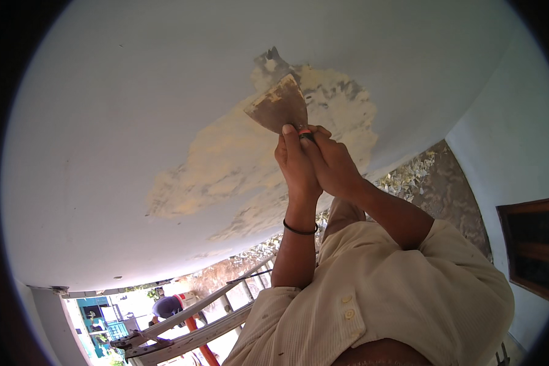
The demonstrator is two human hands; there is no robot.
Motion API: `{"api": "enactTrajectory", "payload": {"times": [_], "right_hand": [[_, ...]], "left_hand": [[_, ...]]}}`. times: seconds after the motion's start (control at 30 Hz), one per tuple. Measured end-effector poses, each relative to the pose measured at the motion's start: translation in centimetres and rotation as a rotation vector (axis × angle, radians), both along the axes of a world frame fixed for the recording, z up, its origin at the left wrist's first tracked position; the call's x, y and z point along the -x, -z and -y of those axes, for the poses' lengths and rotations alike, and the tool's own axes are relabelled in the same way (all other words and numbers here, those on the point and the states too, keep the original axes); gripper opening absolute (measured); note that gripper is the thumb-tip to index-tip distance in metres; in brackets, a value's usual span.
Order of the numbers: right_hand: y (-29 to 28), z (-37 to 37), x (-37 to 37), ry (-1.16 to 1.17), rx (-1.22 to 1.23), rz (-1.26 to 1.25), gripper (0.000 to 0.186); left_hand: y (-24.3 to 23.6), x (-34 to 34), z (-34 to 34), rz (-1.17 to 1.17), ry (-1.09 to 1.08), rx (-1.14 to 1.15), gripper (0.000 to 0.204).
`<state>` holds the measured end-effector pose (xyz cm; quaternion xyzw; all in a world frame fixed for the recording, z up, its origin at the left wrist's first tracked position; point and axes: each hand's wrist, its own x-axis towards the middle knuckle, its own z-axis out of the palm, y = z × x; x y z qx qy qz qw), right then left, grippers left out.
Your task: The person stands on a ladder and uses a putty knife to apply and smooth a yellowish plaster-like compound onto a ceiling. They repeatedly spread the material, scrape excess, and occasionally wipe the surface with their hand to check smoothness.
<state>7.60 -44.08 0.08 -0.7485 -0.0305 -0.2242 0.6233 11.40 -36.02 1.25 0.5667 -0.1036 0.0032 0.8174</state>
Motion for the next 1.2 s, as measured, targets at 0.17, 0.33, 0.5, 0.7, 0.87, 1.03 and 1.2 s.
{"api": "enactTrajectory", "payload": {"times": [0.17,0.33,0.5,0.7,0.87,1.03,1.2], "right_hand": [[-1.1,1.0,-0.6,-0.084,-0.027,-0.031,0.034],[0.3,1.7,0.0,0.005,0.023,0.006,0.033],[-2.2,3.0,-0.9,-0.08,0.074,-0.011,0.033],[-0.8,2.6,-0.1,-0.028,0.06,0.02,0.033],[-4.7,2.1,-1.8,-0.151,0.102,-0.096,0.031],[-2.5,1.1,-0.4,-0.047,0.062,0.017,0.035],[-0.6,1.2,-0.1,-0.067,0.035,-0.065,0.034]], "left_hand": [[-0.4,-0.4,0.7,-0.023,0.006,0.087,0.048],[0.3,0.2,1.8,-0.055,0.033,0.116,0.048],[-1.3,-0.5,2.2,-0.036,0.054,0.194,0.047],[-0.7,0.5,2.6,-0.042,-0.023,0.084,0.049],[-4.2,-0.7,1.3,0.037,-0.053,0.131,0.048],[-3.1,0.7,0.9,0.017,-0.049,0.007,0.049],[0.1,0.1,0.7,-0.047,0.021,0.089,0.048]]}}
